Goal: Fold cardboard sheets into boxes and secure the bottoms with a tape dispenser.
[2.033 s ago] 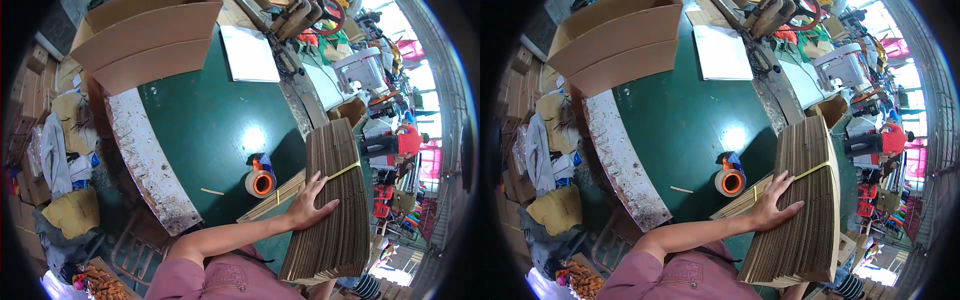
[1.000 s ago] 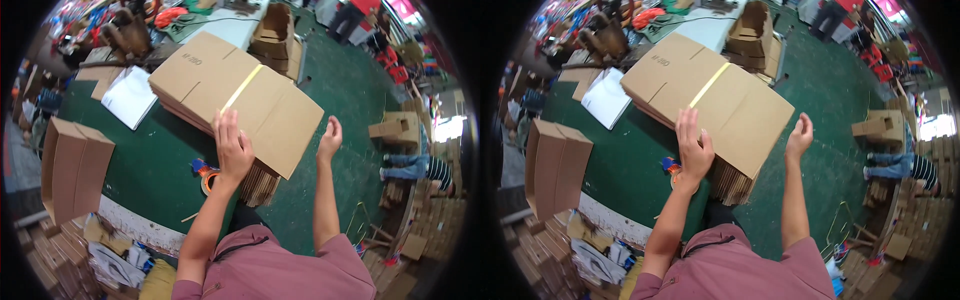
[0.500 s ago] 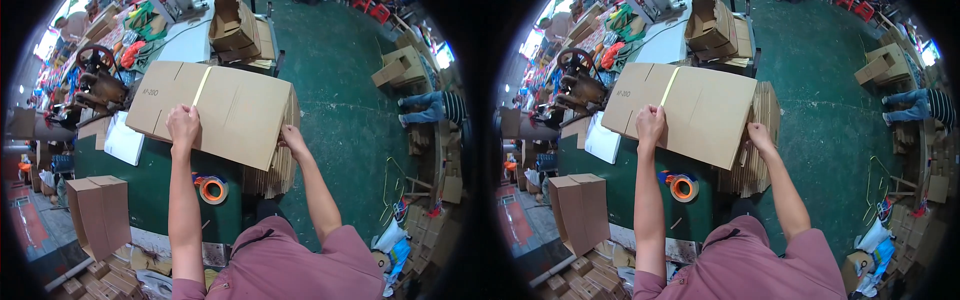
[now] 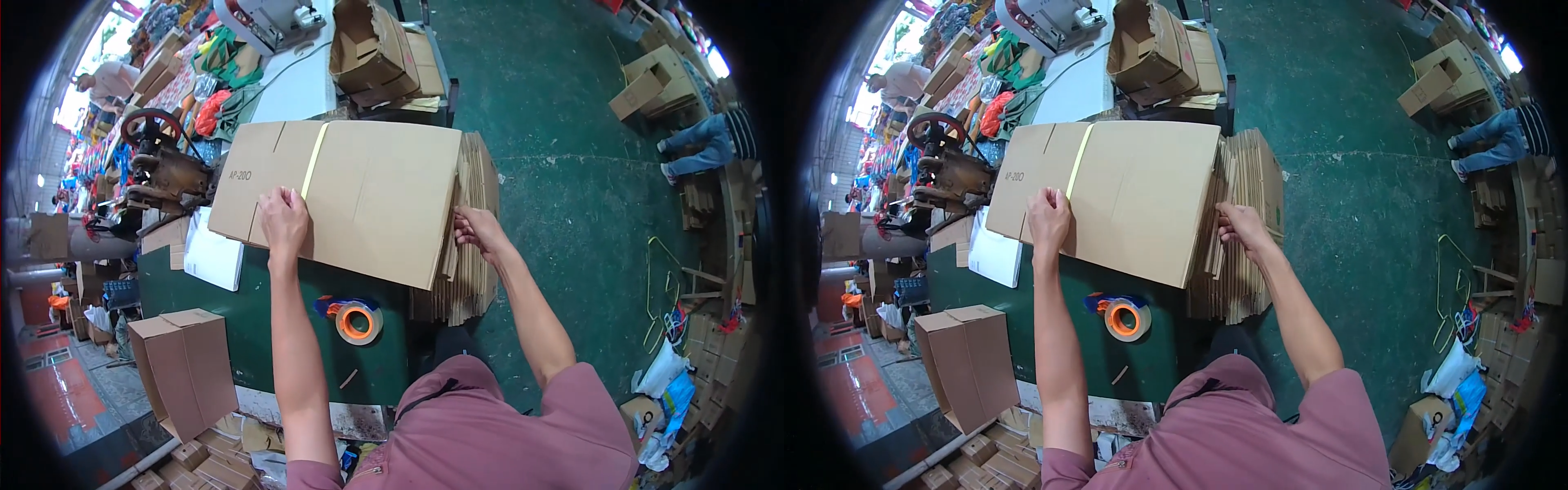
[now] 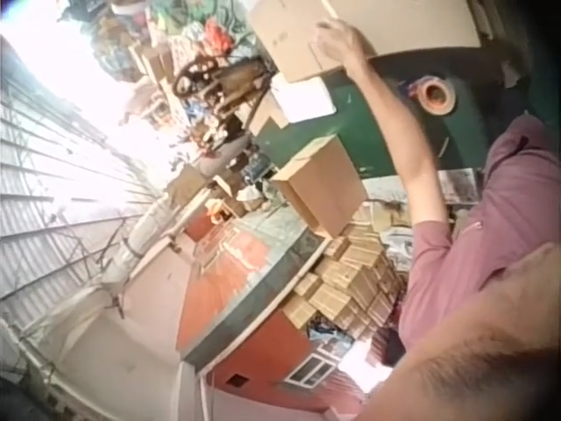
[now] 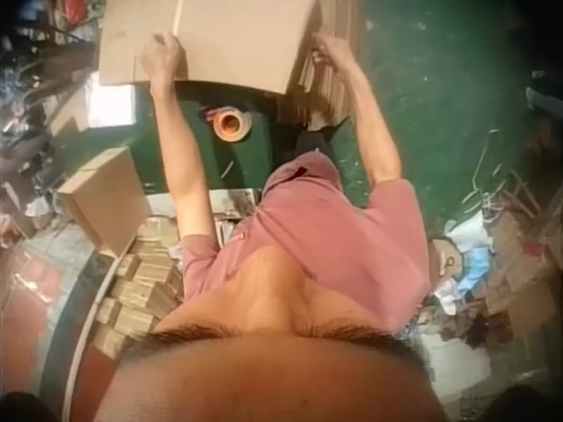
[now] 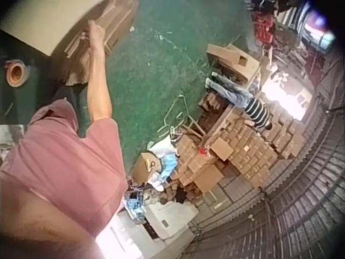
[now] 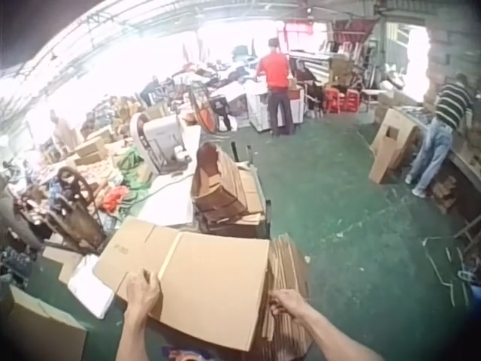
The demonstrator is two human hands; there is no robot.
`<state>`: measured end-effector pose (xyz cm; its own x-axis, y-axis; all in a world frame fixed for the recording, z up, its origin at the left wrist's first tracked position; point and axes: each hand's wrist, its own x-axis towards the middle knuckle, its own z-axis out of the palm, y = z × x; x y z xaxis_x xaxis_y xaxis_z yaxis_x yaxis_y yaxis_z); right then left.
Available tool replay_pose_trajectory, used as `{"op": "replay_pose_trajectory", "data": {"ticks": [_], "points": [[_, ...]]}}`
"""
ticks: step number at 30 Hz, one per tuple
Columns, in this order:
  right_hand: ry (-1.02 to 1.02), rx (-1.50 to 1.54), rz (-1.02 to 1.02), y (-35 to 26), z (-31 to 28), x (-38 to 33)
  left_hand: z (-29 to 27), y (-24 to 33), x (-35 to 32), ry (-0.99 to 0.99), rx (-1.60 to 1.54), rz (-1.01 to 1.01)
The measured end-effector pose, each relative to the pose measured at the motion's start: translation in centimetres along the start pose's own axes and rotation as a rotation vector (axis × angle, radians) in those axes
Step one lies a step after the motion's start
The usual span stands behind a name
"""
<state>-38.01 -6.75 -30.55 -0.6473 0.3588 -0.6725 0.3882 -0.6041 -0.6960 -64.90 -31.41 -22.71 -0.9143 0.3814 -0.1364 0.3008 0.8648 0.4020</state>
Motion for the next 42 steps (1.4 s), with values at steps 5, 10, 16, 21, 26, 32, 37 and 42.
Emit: {"op": "replay_pose_trajectory", "data": {"ticks": [5, 10, 16, 21, 26, 32, 37, 42], "points": [[-0.016, -0.162, -0.093, 1.2, 0.1, 0.9, 2.9, 1.1, -2.0, 0.591, 0.136, 0.245], [0.046, -0.106, -0.045, 2.0, -0.2, 2.2, 2.8, 1.1, -2.8, 0.426, 0.043, 0.161], [0.135, -0.085, -0.121, 3.6, -0.2, 3.2, 0.9, 2.1, -1.1, 0.053, 0.139, 0.05], [0.108, -0.1, -0.189, 5.0, -0.2, 3.6, 2.9, 1.6, -1.0, 0.293, 0.19, 0.237], [0.2, -0.04, -0.176, 2.4, 0.6, 1.8, 1.1, 4.4, -1.8, 0.157, -0.071, 0.059], [0.41, -0.251, -0.475, -5.1, -0.4, -0.6, -0.9, 8.2, -2.5, 0.362, -0.537, -0.081], [0.483, -0.588, -0.911, -20.2, 2.4, -9.1, -2.2, 9.1, -4.3, 0.359, -1.355, -0.015], [0.263, -0.923, -1.371, -28.5, 14.3, -18.8, -3.5, 7.1, -6.9, 0.473, -1.843, -0.11]]}}
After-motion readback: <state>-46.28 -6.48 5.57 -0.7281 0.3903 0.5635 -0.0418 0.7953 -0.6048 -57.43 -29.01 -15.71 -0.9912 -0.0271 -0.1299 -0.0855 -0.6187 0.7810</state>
